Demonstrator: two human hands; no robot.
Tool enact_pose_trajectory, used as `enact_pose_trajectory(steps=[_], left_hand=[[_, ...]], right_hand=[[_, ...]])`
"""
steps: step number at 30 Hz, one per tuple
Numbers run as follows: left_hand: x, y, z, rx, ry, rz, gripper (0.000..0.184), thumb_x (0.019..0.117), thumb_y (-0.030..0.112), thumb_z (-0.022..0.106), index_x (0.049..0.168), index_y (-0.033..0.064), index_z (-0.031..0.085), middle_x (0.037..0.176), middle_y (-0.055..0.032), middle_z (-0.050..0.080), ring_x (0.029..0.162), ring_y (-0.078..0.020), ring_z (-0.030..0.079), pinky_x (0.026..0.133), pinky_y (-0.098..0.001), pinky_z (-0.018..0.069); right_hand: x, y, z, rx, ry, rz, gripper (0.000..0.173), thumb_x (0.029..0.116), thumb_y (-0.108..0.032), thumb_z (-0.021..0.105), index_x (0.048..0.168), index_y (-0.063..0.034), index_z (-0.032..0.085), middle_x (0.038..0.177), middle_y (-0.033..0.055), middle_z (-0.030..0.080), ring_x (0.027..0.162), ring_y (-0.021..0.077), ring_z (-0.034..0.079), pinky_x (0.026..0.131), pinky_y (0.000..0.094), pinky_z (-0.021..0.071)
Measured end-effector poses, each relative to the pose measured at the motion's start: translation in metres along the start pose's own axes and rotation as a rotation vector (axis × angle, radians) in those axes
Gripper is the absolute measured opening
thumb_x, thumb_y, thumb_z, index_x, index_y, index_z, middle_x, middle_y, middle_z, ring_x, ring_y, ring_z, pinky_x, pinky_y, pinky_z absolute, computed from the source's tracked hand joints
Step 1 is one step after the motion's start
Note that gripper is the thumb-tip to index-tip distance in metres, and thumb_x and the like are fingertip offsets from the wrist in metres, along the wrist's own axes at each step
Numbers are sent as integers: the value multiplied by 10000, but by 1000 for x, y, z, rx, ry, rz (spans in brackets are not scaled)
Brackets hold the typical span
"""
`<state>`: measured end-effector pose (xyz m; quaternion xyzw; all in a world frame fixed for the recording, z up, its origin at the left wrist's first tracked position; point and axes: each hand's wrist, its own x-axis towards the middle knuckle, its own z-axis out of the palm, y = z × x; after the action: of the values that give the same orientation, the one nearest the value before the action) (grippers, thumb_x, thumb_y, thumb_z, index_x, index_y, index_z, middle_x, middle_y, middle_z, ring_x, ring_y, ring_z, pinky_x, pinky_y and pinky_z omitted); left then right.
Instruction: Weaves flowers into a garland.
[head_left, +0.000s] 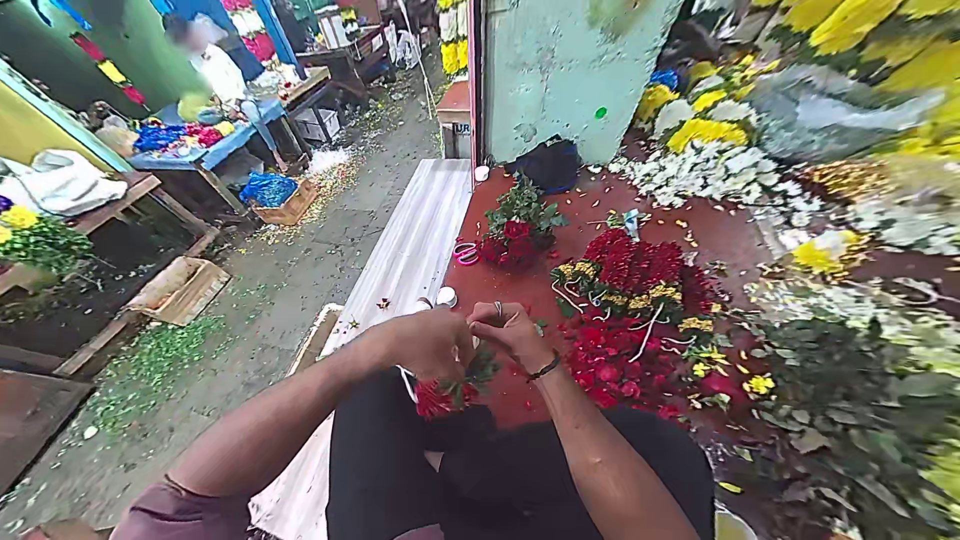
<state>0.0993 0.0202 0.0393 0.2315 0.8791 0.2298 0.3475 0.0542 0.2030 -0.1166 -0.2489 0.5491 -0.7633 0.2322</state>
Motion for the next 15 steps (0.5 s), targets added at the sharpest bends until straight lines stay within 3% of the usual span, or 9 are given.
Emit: enact_pose_trajectory(steps=[1, 3, 4, 5, 6, 9, 12, 13, 15], left_hand=[[6, 2, -5, -122, 84, 134, 102, 882, 165, 764, 922, 74, 787, 874, -48, 715, 845, -142, 649, 778, -392, 535], [19, 8, -20, -358, 191, 191, 117, 925, 174, 745, 973, 78, 793, 922, -13, 738, 857, -62, 666, 793, -283, 557], [27, 11, -27, -437, 244, 155, 132, 931, 192, 742, 980, 80, 792, 928, -11, 748, 857, -66, 681, 799, -286, 569], [36, 13, -32, -479, 296, 97, 143, 935, 219, 740, 978, 90, 782, 926, -2, 750, 840, -63, 683, 789, -289, 571], [45, 11, -36, -502, 348, 40, 148, 939, 235, 737, 967, 93, 767, 890, 7, 734, 796, -61, 664, 758, -288, 559], [65, -13, -41, -431, 489, -155, 150, 915, 248, 742, 904, 98, 753, 777, -10, 703, 710, -98, 636, 705, -342, 534], [64, -57, -37, -336, 530, -354, 133, 867, 213, 750, 836, 84, 739, 776, -55, 703, 733, -173, 659, 710, -435, 543], [59, -71, -32, -325, 527, -414, 136, 859, 204, 752, 810, 79, 731, 762, -56, 695, 716, -174, 652, 690, -437, 539], [43, -92, -19, -360, 522, -501, 149, 830, 188, 769, 764, 67, 714, 730, -54, 677, 687, -167, 629, 662, -423, 516]], right_hand=[[-6, 1, -1, 75, 53, 58, 102, 957, -48, 655, 985, -33, 752, 913, 9, 734, 848, 63, 674, 803, 270, 576], [-22, 22, -6, 221, 30, 77, 239, 1072, -158, 464, 1196, -64, 645, 1030, -10, 681, 927, 31, 642, 843, 221, 557], [-17, 34, -4, 354, 12, 41, 232, 1059, -214, 490, 1157, -70, 643, 966, 7, 678, 832, 62, 636, 738, 251, 554], [-11, 31, 8, 461, 42, 64, 169, 989, -217, 599, 1032, -90, 702, 834, -9, 673, 687, 68, 602, 615, 255, 516], [-9, 25, 17, 502, 55, 94, 112, 943, -181, 647, 953, -98, 721, 765, -14, 659, 609, 67, 564, 556, 249, 482], [-9, 15, 29, 446, 31, 31, 116, 933, -94, 649, 907, -55, 756, 689, -6, 640, 547, 43, 523, 513, 216, 439], [-11, 11, 28, 277, 76, -9, 146, 953, -71, 647, 959, -19, 784, 773, 33, 708, 563, 31, 549, 508, 196, 455], [-10, 10, 27, 219, 101, 1, 150, 945, -65, 639, 960, -27, 783, 814, 36, 731, 561, 26, 548, 499, 195, 448], [-6, 10, 26, 162, 138, 19, 124, 941, -60, 670, 938, -15, 786, 736, 18, 697, 525, 23, 509, 472, 196, 413]])
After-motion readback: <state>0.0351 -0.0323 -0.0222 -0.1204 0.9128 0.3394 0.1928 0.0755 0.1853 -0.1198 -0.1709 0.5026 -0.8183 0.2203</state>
